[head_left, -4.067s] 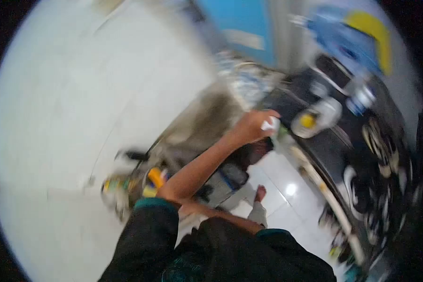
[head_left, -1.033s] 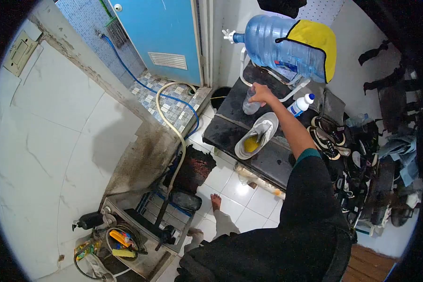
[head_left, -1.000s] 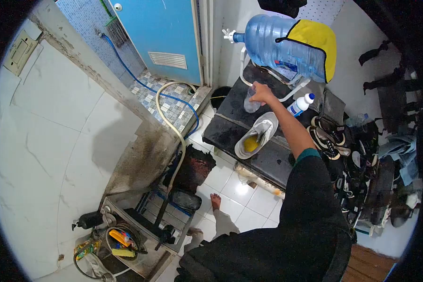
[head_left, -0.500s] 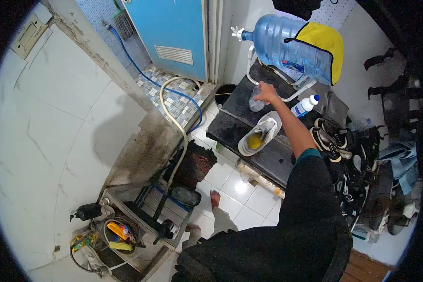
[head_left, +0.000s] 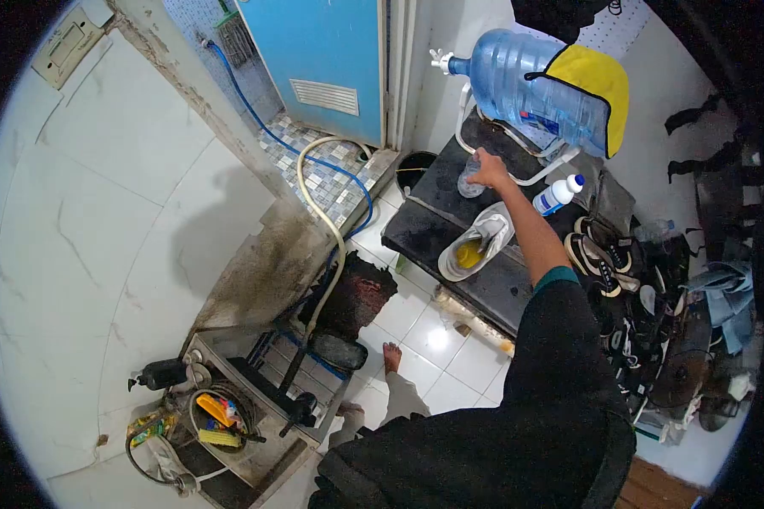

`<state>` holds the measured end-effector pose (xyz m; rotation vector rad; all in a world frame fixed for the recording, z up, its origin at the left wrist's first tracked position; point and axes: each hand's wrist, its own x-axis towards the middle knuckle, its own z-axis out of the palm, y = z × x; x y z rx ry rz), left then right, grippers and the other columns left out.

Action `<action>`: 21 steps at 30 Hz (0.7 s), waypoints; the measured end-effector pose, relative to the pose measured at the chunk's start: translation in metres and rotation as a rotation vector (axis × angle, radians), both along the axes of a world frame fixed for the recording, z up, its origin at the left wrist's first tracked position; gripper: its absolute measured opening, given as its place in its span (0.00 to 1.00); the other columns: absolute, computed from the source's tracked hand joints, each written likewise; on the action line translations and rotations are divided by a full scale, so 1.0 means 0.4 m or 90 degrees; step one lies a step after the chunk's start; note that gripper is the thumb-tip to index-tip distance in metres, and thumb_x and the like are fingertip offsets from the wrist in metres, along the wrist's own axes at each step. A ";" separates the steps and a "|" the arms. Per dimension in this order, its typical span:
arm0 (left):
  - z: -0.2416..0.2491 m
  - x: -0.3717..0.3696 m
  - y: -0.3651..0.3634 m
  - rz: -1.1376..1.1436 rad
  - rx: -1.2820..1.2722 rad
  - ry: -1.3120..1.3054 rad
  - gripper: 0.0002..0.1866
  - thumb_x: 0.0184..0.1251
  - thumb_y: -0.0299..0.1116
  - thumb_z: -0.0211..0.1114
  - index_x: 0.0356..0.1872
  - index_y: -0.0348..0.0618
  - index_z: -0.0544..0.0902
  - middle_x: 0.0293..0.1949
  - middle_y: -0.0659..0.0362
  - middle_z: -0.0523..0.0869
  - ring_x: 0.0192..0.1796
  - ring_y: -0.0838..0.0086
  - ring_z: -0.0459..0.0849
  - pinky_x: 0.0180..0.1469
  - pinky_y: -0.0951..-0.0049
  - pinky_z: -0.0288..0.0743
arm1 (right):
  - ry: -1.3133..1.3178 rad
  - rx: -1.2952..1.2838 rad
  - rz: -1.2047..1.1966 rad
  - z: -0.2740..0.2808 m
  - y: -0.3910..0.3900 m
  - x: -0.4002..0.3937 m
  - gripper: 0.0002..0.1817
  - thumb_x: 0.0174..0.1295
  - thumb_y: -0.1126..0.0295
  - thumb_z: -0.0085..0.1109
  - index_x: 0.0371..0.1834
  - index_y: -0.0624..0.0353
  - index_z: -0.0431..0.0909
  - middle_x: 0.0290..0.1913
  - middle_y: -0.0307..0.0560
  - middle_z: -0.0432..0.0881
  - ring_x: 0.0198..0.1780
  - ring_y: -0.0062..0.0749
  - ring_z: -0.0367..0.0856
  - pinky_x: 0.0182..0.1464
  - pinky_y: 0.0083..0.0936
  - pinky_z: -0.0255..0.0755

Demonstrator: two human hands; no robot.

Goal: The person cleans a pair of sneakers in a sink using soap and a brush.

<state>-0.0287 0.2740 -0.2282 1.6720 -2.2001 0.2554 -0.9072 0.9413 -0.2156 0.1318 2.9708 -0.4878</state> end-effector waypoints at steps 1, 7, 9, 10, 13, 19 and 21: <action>0.002 0.000 -0.002 0.002 0.005 0.001 0.21 0.65 0.49 0.66 0.44 0.39 0.82 0.36 0.50 0.85 0.36 0.60 0.83 0.40 0.62 0.80 | 0.002 0.000 0.005 0.004 -0.004 0.001 0.41 0.35 0.55 0.80 0.55 0.51 0.70 0.47 0.61 0.83 0.51 0.60 0.81 0.54 0.46 0.75; 0.022 -0.013 -0.032 0.011 0.043 0.035 0.25 0.63 0.51 0.68 0.48 0.39 0.81 0.40 0.49 0.85 0.40 0.59 0.84 0.43 0.61 0.80 | 0.008 0.031 0.003 -0.006 -0.024 -0.019 0.55 0.33 0.49 0.81 0.68 0.52 0.62 0.56 0.66 0.77 0.60 0.59 0.75 0.60 0.45 0.71; 0.034 -0.013 -0.051 0.013 0.063 0.058 0.26 0.62 0.52 0.68 0.49 0.39 0.80 0.41 0.49 0.86 0.42 0.59 0.84 0.44 0.61 0.80 | 0.007 0.001 0.000 -0.004 -0.032 -0.011 0.59 0.34 0.49 0.81 0.71 0.55 0.59 0.60 0.71 0.73 0.62 0.60 0.73 0.63 0.46 0.70; 0.041 -0.012 -0.064 0.013 0.076 0.072 0.26 0.62 0.52 0.68 0.50 0.39 0.80 0.42 0.49 0.86 0.42 0.59 0.84 0.45 0.61 0.80 | 0.033 0.021 -0.013 -0.001 -0.043 0.002 0.56 0.36 0.50 0.80 0.70 0.56 0.60 0.58 0.72 0.74 0.62 0.61 0.73 0.63 0.45 0.70; 0.172 -0.113 -0.051 0.026 0.140 0.144 0.28 0.61 0.53 0.69 0.52 0.39 0.80 0.44 0.48 0.86 0.44 0.58 0.84 0.46 0.61 0.80 | 0.120 0.064 -0.032 0.063 -0.106 0.052 0.46 0.41 0.54 0.78 0.64 0.60 0.65 0.55 0.70 0.75 0.59 0.61 0.75 0.61 0.45 0.71; 0.046 0.074 -0.336 -0.051 0.279 0.564 0.30 0.61 0.35 0.70 0.63 0.38 0.70 0.41 0.50 0.86 0.39 0.63 0.84 0.44 0.64 0.80 | 0.297 -0.337 0.062 0.249 -0.553 0.382 0.14 0.56 0.63 0.70 0.29 0.62 0.78 0.25 0.43 0.81 0.28 0.28 0.77 0.34 0.28 0.72; 0.056 0.048 -0.365 -0.047 0.212 0.558 0.27 0.60 0.34 0.70 0.59 0.39 0.74 0.38 0.56 0.86 0.36 0.70 0.83 0.40 0.70 0.78 | 0.166 -0.499 0.188 0.272 -0.765 0.566 0.12 0.64 0.67 0.63 0.26 0.62 0.78 0.26 0.39 0.81 0.30 0.20 0.78 0.34 0.23 0.73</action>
